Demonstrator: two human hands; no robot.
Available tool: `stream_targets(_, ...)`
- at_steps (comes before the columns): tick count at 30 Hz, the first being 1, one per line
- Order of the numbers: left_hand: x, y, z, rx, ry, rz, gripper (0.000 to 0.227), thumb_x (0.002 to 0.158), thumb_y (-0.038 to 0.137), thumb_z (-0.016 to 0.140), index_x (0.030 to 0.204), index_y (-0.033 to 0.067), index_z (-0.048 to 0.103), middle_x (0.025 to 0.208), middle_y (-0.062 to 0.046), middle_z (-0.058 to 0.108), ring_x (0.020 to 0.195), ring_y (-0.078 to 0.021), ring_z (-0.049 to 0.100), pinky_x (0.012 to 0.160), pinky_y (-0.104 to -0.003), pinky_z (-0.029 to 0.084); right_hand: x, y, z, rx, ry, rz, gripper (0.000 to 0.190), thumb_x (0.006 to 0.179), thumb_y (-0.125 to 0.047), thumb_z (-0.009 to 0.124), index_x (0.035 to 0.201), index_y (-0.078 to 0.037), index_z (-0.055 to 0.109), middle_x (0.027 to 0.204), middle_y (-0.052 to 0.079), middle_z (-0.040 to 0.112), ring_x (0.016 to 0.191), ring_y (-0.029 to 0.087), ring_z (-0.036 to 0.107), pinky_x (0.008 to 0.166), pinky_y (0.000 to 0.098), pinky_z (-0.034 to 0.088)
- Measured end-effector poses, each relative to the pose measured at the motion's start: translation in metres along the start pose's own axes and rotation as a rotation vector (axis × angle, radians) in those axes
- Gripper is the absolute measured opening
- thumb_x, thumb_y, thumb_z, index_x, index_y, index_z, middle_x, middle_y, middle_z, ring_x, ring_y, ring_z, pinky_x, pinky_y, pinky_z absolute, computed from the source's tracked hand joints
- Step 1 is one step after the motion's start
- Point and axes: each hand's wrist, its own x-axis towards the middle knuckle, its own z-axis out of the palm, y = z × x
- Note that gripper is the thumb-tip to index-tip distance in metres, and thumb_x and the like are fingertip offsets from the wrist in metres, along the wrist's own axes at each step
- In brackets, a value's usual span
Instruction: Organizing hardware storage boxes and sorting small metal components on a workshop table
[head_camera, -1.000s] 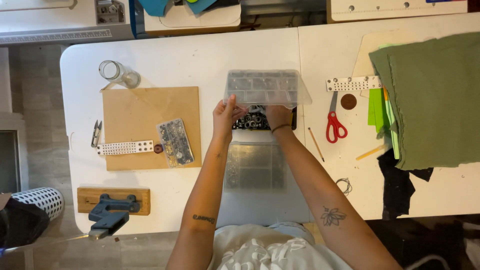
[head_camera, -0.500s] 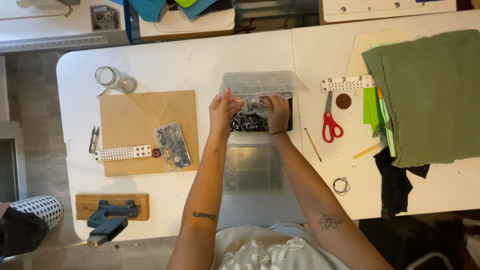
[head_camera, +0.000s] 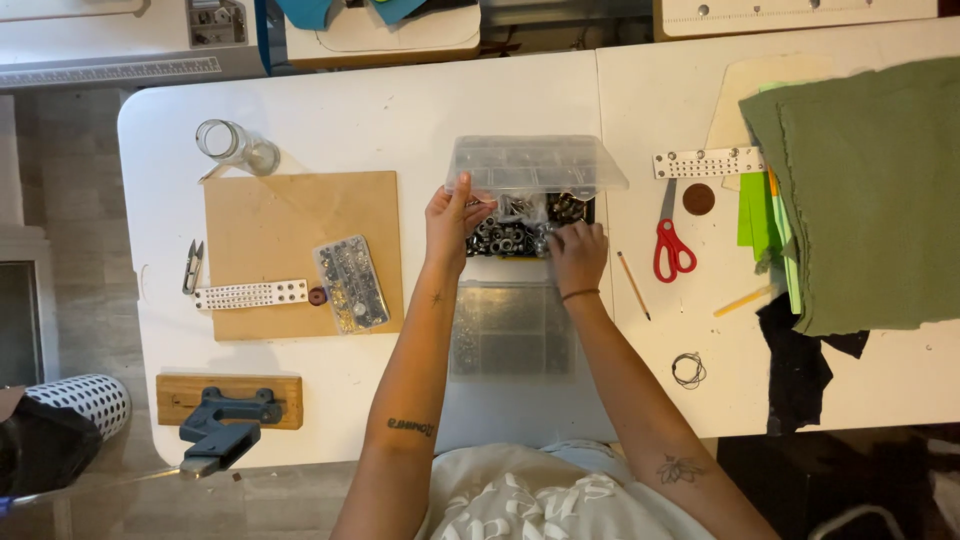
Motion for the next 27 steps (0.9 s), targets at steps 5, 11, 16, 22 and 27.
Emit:
stream_targets(5,-0.012,-0.010,-0.011,0.055,0.004,-0.002,0.038,0.093,0.042,0.077,0.095,0.0084,0.059,0.082,-0.009,0.068,0.075,-0.0324,0.078,0.069,-0.035,0.068,-0.001,-0.006,0.016,-0.002,0.048,-0.019,0.032,0.084,-0.044,0.079,0.078,-0.016,0.064,0.084,-0.002,0.049,0.085,0.022,0.052,0.071,0.0378,0.045)
stream_targets(11,-0.015,-0.030,-0.029,0.073,0.011,-0.024,0.037,0.093,0.040,0.077,0.096,0.0086,0.060,0.082,-0.012,0.071,0.075,-0.0316,0.078,0.069,-0.035,0.067,0.001,-0.016,-0.015,-0.006,-0.075,-0.035,0.054,0.093,-0.065,0.061,0.077,-0.013,0.061,0.089,0.004,0.049,0.089,0.029,0.053,0.073,0.0426,0.044)
stream_targets(16,-0.010,-0.038,-0.034,0.058,0.004,-0.031,0.036,0.093,0.041,0.078,0.097,0.0101,0.061,0.082,-0.012,0.073,0.075,-0.0317,0.078,0.069,-0.036,0.067,0.003,-0.009,0.010,0.065,-0.017,0.108,0.072,0.077,-0.068,0.076,0.104,-0.002,0.061,0.090,0.015,0.049,0.091,0.039,0.054,0.076,0.0499,0.047)
stream_targets(22,-0.017,-0.015,-0.021,0.064,-0.011,-0.032,0.037,0.094,0.043,0.075,0.099,0.0106,0.058,0.082,-0.012,0.073,0.074,-0.0256,0.078,0.068,-0.029,0.066,-0.003,-0.023,0.004,0.245,-0.048,-0.197,0.027,0.097,-0.035,0.070,0.116,-0.015,0.071,0.119,0.006,0.065,0.112,0.029,0.063,0.094,0.0400,0.054)
stream_targets(27,-0.023,-0.021,-0.027,0.097,-0.008,-0.040,0.037,0.095,0.041,0.075,0.099,0.0087,0.058,0.084,-0.016,0.075,0.076,-0.0286,0.078,0.067,-0.032,0.066,0.003,-0.016,0.042,0.011,0.112,0.004,0.057,0.078,-0.070,0.074,0.088,-0.018,0.055,0.073,-0.001,0.055,0.070,0.022,0.063,0.067,0.0349,0.052)
